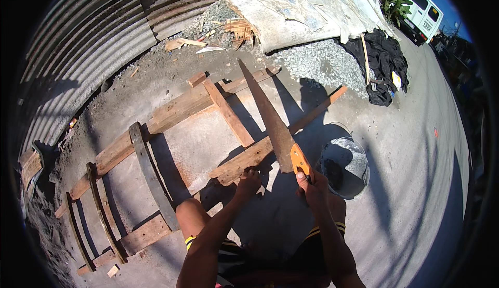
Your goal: The person assembles a wooden frame on a concrete floor using a hammer and nails. They position wooden planks, hammer nails into the joints, and adjust the frame pieces to form a rectangular structure.
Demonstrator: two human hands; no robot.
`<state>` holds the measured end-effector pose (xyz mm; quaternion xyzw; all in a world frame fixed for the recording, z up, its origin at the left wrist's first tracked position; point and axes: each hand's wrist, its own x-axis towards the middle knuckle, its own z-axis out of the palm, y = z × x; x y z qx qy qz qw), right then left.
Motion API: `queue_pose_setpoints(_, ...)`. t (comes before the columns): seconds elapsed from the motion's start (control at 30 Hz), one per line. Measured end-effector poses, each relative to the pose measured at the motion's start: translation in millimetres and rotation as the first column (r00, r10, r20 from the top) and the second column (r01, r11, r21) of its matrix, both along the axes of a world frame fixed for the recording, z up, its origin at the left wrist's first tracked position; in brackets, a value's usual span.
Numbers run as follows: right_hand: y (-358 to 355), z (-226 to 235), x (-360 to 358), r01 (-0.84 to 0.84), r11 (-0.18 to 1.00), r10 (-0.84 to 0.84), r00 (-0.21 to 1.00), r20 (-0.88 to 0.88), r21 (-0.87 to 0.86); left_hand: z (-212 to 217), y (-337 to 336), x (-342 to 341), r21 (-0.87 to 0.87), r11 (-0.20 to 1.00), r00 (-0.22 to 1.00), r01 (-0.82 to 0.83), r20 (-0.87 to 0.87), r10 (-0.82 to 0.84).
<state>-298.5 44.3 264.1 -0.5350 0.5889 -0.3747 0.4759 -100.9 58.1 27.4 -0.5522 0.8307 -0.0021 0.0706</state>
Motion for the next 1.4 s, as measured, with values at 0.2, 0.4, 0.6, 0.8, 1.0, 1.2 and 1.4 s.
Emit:
queue_pose_setpoints(0.2,-45.5,40.0,18.4,0.009,0.999,0.005,0.966,0.258,-0.050,-18.5,18.7,-27.8,-0.056,0.991,0.745,0.119,-0.655,-0.126)
queue_pose_setpoints(0.4,-48.2,7.9,-25.2,0.069,0.996,-0.061,0.989,0.138,-0.056,-26.3,2.2,-97.9,0.209,0.939,0.345,0.274,-0.932,0.107)
queue_pose_setpoints(0.6,-8.1,-23.5,-89.4,0.081,0.996,-0.079,0.996,0.047,-0.040,49.5,-9.3,-93.4,-0.179,0.925,0.607,-0.336,-0.792,0.067)
queue_pose_setpoints(0.8,-30.2,-45.2,-102.0,0.075,0.962,-0.005,0.966,0.258,-0.263,17.6,-17.6,-73.1,0.601,0.745,0.121,-0.289,-0.749,0.652)
queue_pose_setpoints(1.0,-22.5,-29.3,-133.5,-0.034,0.986,0.084,0.947,0.310,-0.161,20.6,15.6,-72.9,0.228,0.630,0.503,-0.742,-0.433,0.748)
queue_pose_setpoints(1.2,-14.7,-33.7,-134.6,-0.178,0.975,0.205,0.953,0.223,-0.134,67.6,-17.7,38.9,0.167,0.659,0.600,-0.734,-0.297,0.743)
queue_pose_setpoints(1.4,-28.1,-70.8,-108.7,-0.130,0.934,0.163,0.984,0.072,-0.334,17.4,-49.4,26.4,0.058,0.787,0.679,-0.615,-0.469,0.565)
